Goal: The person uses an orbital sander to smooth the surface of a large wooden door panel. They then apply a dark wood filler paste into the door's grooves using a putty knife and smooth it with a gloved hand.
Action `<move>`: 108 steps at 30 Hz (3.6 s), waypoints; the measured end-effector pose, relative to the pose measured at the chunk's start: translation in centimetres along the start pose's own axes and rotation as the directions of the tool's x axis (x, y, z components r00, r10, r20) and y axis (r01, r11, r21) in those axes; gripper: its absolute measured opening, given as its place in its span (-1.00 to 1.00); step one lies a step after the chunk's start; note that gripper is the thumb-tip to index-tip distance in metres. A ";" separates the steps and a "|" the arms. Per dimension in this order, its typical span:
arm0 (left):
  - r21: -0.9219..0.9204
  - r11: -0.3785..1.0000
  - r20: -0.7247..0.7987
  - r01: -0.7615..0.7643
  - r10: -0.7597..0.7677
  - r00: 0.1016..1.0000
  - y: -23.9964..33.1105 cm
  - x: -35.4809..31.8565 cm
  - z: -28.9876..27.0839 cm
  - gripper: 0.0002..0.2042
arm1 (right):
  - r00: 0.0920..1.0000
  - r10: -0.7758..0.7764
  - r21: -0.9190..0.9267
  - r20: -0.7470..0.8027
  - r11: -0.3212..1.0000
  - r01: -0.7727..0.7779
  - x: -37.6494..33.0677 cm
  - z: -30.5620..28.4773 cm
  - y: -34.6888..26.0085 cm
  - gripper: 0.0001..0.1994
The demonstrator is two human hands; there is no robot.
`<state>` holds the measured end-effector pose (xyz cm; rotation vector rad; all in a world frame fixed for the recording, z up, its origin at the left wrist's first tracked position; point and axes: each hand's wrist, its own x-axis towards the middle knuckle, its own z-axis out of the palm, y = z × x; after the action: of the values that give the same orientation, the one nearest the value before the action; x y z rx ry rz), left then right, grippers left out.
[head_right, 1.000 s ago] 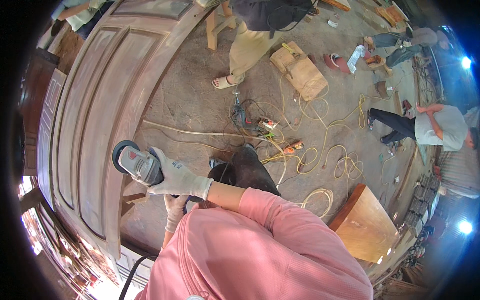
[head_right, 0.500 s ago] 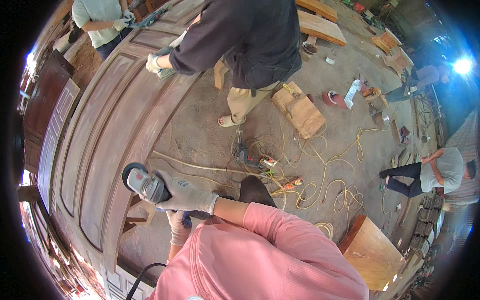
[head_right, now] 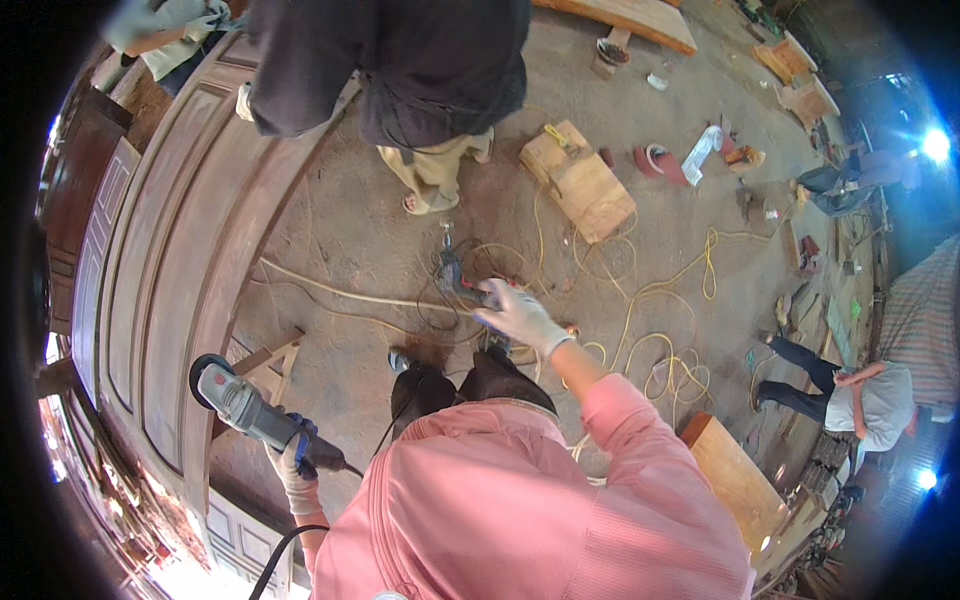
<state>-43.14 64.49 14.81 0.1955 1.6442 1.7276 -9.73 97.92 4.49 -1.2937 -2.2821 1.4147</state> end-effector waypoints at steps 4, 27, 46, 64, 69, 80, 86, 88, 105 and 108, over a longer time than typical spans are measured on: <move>0.063 0.985 0.076 0.158 -0.163 0.984 -0.2 -4.2 1.8 -0.26 | 0.933 0.344 -0.364 0.105 0.886 -0.286 -8.5 -3.8 11.4 -0.33; 0.480 0.864 0.584 0.154 -0.445 0.679 -3.4 -4.4 7.7 -0.34 | 0.778 0.572 0.513 -0.259 0.764 -0.391 -29.4 7.4 22.9 -0.71; 0.393 0.919 0.525 0.022 -0.244 0.816 -3.1 -5.2 17.7 -0.29 | 0.914 -0.060 0.553 -0.402 0.779 0.294 13.6 -17.3 -0.4 -0.63; -0.174 0.979 -0.249 0.107 -0.149 0.957 -8.3 -11.6 45.1 -0.32 | 0.846 -0.391 0.510 -0.361 0.677 0.531 31.3 -28.3 -3.5 -0.40; -0.250 0.967 -0.385 0.047 -0.144 0.912 -8.8 -13.7 46.3 -0.39 | 0.448 -0.868 0.101 -0.214 0.437 0.894 24.0 -26.8 -8.9 -0.69; -0.122 0.989 -0.314 0.079 -0.114 0.943 -5.3 -8.5 39.9 -0.39 | 0.832 -0.463 0.648 0.306 0.741 0.174 31.3 -17.9 -10.4 -0.32; 0.010 0.990 -0.155 0.139 -0.136 0.979 -3.8 -3.0 32.0 -0.33 | 0.952 -0.272 0.700 0.140 0.707 0.099 31.4 -17.4 -11.8 -0.41; 0.018 0.985 -0.106 0.172 -0.169 0.980 -2.8 -1.4 29.6 -0.31 | 0.976 -0.213 0.706 0.046 0.698 0.119 31.0 -16.9 -12.5 -0.49; -0.106 0.969 -0.136 0.222 -0.235 0.962 -0.5 8.5 29.9 -0.36 | 0.897 -0.362 0.236 -0.253 0.876 0.420 35.9 -19.4 -8.6 -0.44; -0.003 0.985 -0.183 0.170 -0.168 0.969 -1.2 11.3 33.3 -0.33 | 0.915 -0.259 0.373 0.309 0.918 0.134 35.4 -18.3 -8.1 -0.43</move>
<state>-31.84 97.79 15.23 -0.0990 1.7492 1.6453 -26.45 134.48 10.60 -0.7235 -2.1461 1.9861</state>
